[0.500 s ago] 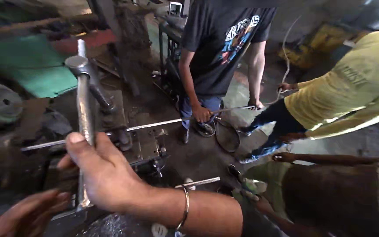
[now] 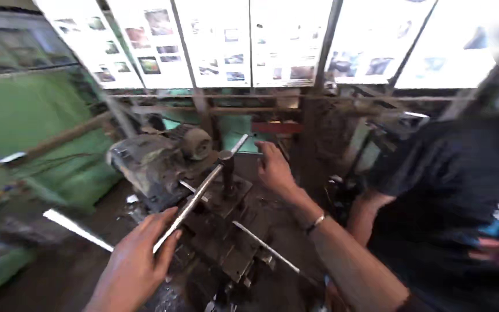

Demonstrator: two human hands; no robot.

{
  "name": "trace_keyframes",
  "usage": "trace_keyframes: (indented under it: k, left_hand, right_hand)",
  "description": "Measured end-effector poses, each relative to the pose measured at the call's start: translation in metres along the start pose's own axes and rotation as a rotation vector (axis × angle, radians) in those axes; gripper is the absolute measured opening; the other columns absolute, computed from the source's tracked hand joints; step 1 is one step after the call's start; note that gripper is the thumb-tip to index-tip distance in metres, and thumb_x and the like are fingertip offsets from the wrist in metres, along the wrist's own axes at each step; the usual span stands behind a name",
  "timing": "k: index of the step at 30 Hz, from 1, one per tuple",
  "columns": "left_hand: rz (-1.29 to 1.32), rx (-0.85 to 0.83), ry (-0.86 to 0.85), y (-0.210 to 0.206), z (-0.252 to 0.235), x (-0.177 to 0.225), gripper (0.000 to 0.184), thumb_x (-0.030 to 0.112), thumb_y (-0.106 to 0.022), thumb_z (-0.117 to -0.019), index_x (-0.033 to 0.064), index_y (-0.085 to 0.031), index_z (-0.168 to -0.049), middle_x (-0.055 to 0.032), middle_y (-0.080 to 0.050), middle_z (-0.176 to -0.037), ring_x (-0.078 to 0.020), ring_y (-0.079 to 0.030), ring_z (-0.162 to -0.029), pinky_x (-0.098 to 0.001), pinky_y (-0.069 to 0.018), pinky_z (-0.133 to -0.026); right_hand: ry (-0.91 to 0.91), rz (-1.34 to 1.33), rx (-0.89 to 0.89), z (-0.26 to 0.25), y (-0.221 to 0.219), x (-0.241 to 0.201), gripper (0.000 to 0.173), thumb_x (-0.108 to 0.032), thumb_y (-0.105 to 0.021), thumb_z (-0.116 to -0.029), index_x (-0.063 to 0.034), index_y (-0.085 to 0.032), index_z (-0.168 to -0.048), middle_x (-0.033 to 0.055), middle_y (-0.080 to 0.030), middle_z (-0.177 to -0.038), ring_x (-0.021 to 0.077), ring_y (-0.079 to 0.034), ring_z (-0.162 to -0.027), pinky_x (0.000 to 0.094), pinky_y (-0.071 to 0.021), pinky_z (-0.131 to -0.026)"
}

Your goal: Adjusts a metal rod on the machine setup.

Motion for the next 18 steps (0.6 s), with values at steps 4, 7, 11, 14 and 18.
trace_keyframes:
  k: [4, 7, 11, 14, 18]
  left_hand:
    - [-0.048, 0.047, 0.027, -0.013, -0.019, 0.001, 0.041, 0.046, -0.058, -0.098, 0.0264, -0.067, -0.133, 0.0062, -0.072, -0.109, -0.0072, -0.069, -0.093, -0.0361, -0.0608, -0.084]
    - [-0.129, 0.015, 0.06, -0.023, -0.034, 0.004, 0.038, 0.044, -0.059, -0.1, 0.0286, -0.066, -0.134, 0.0073, -0.071, -0.115, -0.0076, -0.069, -0.099, -0.0372, -0.0609, -0.089]
    - [-0.474, -0.336, 0.416, -0.021, -0.063, 0.033, 0.029, 0.04, -0.055, -0.1027, 0.0233, -0.065, -0.125, -0.0074, -0.073, -0.105, -0.0324, -0.072, -0.094, -0.0573, -0.0579, -0.078]
    - [-0.564, -0.471, 0.63, -0.024, -0.077, 0.043, 0.03, 0.041, -0.055, -0.1002, 0.0173, -0.068, -0.115, -0.013, -0.072, -0.103, -0.0376, -0.071, -0.097, -0.0604, -0.0567, -0.078]
    - [-0.613, -0.442, 0.801, -0.029, -0.081, 0.047, 0.046, 0.054, -0.059, -0.0933, 0.0089, -0.07, -0.089, -0.0172, -0.071, -0.092, -0.0396, -0.07, -0.087, -0.0612, -0.0553, -0.068]
  right_hand:
    - [0.297, 0.153, -0.243, -0.069, -0.027, 0.031, 0.063, -0.013, -0.071, -0.088, -0.0138, -0.053, -0.149, 0.0122, -0.045, -0.158, 0.0353, -0.04, -0.147, 0.059, -0.0415, -0.113]
    - [0.363, 0.217, -0.359, -0.101, -0.052, 0.044, 0.068, -0.023, -0.079, -0.0834, -0.0165, -0.056, -0.147, 0.0097, -0.05, -0.155, 0.0356, -0.038, -0.148, 0.0641, -0.0332, -0.117]
    - [0.335, 0.291, -0.446, -0.133, -0.058, 0.059, 0.038, -0.035, -0.078, -0.0836, -0.0167, -0.072, -0.116, 0.0097, -0.069, -0.121, 0.0319, -0.06, -0.123, 0.0615, -0.039, -0.113]
    - [0.363, 0.343, -0.501, -0.15, -0.066, 0.06, 0.026, -0.035, -0.077, -0.0837, -0.0141, -0.074, -0.099, 0.0109, -0.072, -0.102, 0.0334, -0.067, -0.105, 0.0599, -0.0505, -0.097]
    - [0.351, 0.381, -0.512, -0.157, -0.078, 0.064, 0.035, -0.048, -0.074, -0.084, -0.013, -0.072, -0.084, 0.0143, -0.071, -0.087, 0.038, -0.07, -0.088, 0.0651, -0.0538, -0.073]
Point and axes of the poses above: each hand's wrist, its own z-axis away from the middle knuckle, its own y-axis out of the back of the hand, x = y × z, the point moved 4 cm from there along -z, towards the middle knuckle
